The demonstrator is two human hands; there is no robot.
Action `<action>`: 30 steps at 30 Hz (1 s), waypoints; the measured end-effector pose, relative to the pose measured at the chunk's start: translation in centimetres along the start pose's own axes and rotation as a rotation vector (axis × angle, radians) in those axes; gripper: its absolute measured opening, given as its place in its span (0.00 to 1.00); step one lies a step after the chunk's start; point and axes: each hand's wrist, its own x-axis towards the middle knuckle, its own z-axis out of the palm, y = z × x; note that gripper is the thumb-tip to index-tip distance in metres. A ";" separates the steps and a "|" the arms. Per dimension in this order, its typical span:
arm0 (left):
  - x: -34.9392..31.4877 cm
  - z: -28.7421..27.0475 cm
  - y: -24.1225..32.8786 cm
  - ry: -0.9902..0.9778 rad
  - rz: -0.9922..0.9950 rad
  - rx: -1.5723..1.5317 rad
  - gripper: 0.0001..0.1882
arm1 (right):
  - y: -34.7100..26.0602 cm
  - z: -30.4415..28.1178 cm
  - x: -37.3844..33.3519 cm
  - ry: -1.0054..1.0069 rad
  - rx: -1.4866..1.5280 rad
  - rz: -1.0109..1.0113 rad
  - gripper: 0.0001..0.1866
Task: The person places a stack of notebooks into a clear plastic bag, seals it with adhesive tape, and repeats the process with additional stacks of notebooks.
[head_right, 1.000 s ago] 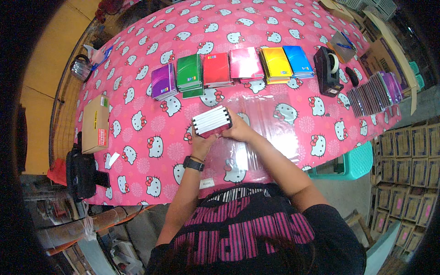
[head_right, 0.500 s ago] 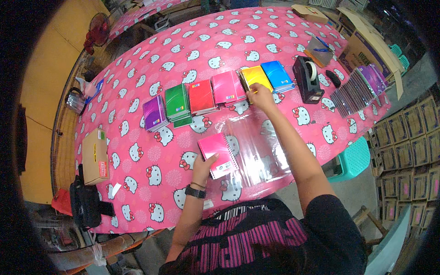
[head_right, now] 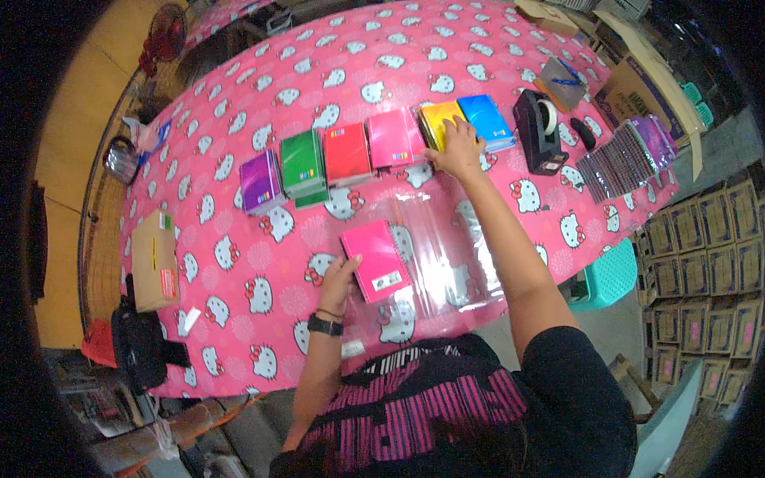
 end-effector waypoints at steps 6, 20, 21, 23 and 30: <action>0.3 -0.1 -0.6 -0.041 0.071 -0.003 0.14 | 3.8 0.6 -2.3 0.157 0.040 -0.248 0.24; -0.1 -0.5 -0.4 -0.134 0.055 -0.162 0.18 | -10.5 -0.3 -8.7 -0.373 0.544 -0.668 0.20; -0.4 -0.1 -0.4 -0.129 0.109 -0.100 0.17 | -9.9 -0.3 -8.1 -0.293 0.571 -0.642 0.21; -0.6 0.4 0.0 -0.136 0.136 -0.074 0.18 | -5.1 0.3 -3.9 -0.026 0.560 -0.386 0.24; -0.2 0.1 -0.3 -0.147 0.138 -0.106 0.19 | 8.8 -2.1 1.1 0.118 -0.258 -0.225 0.19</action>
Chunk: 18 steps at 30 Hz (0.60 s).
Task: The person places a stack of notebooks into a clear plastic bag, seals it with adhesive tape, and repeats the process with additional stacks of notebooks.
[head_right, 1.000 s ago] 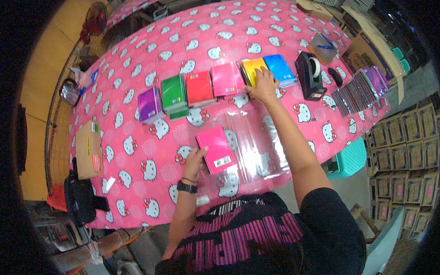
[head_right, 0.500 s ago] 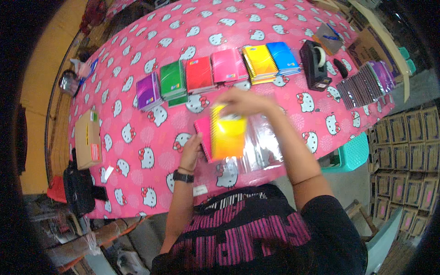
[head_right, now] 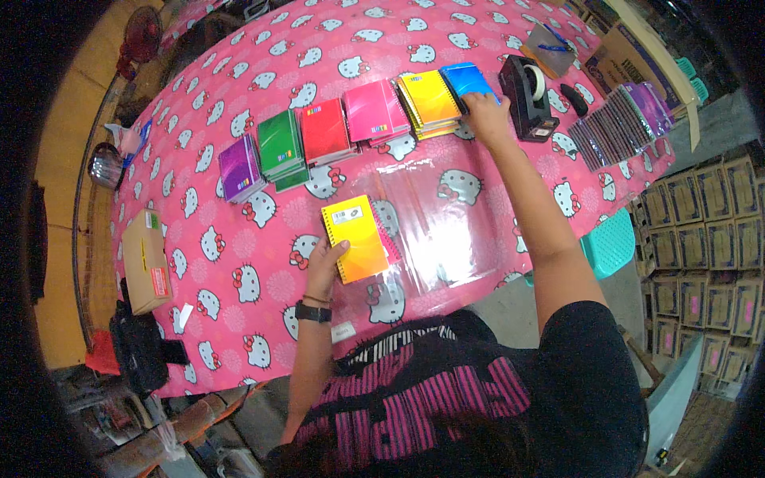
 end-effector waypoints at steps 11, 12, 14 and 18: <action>-0.1 -0.5 -0.1 0.053 -0.068 -0.008 0.20 | -11.4 -8.3 -13.4 -0.290 1.728 0.653 0.20; 0.0 -0.9 -0.5 0.065 -0.104 -0.034 0.20 | -14.3 -8.6 -15.5 -0.540 1.758 0.680 0.18; -0.3 0.0 0.3 0.033 -0.087 -0.006 0.22 | -17.8 -7.2 -18.9 -0.581 1.367 0.486 0.13; -0.4 0.6 0.4 0.007 -0.047 0.092 0.23 | -17.6 -7.4 -19.8 -0.414 1.125 0.274 0.13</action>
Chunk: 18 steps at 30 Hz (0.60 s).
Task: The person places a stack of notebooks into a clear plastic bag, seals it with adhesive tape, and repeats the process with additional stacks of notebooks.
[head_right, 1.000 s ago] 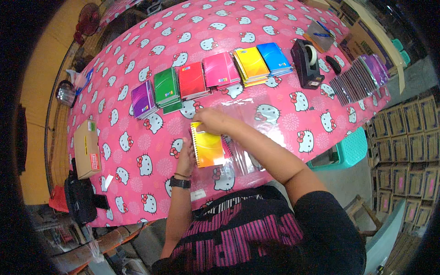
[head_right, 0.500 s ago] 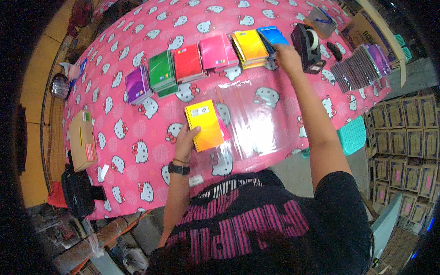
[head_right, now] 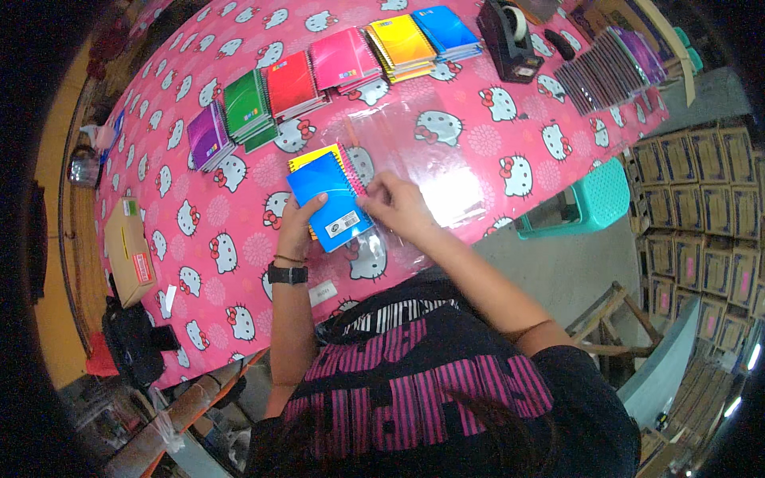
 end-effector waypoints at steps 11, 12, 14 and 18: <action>-2.0 0.4 0.1 0.160 0.024 -0.076 0.25 | 9.0 -5.7 0.7 0.131 -0.984 -0.220 0.37; -2.7 0.3 0.2 0.127 0.078 -0.070 0.26 | 9.0 -5.7 0.7 0.127 -0.977 -0.217 0.38; -4.1 1.2 1.1 0.142 0.181 -0.045 0.34 | 6.5 -6.0 0.6 0.098 -0.834 -0.223 0.43; -5.6 2.1 1.6 0.086 0.229 0.022 0.45 | -0.3 -4.4 0.5 -0.146 0.092 -0.367 0.56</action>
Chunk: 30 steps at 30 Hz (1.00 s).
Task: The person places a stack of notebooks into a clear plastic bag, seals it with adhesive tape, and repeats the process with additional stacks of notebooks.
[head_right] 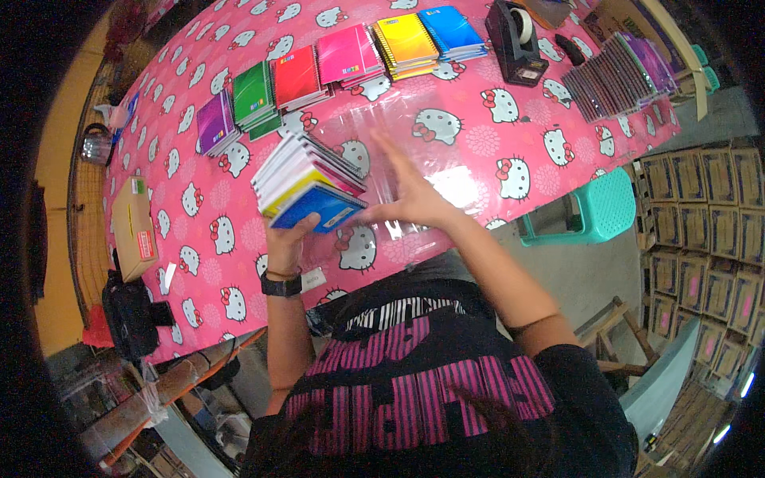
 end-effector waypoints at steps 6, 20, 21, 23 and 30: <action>0.1 2.6 -2.0 -0.070 0.333 0.166 0.48 | 1.8 4.9 1.7 -0.106 0.334 -0.013 0.46; 0.1 1.0 -3.1 -0.082 0.086 0.072 0.46 | 3.2 5.4 2.5 -0.158 0.237 -0.005 0.40; 0.2 0.9 -3.1 -0.088 0.131 0.136 0.45 | 3.2 5.1 2.7 -0.176 0.223 0.029 0.40; 0.5 0.6 -3.0 -0.098 0.222 0.265 0.44 | 3.0 4.6 2.8 -0.216 0.218 0.046 0.38; 0.9 0.7 -1.2 -0.056 0.262 0.428 0.37 | 1.9 3.9 3.0 -0.191 0.121 0.027 0.39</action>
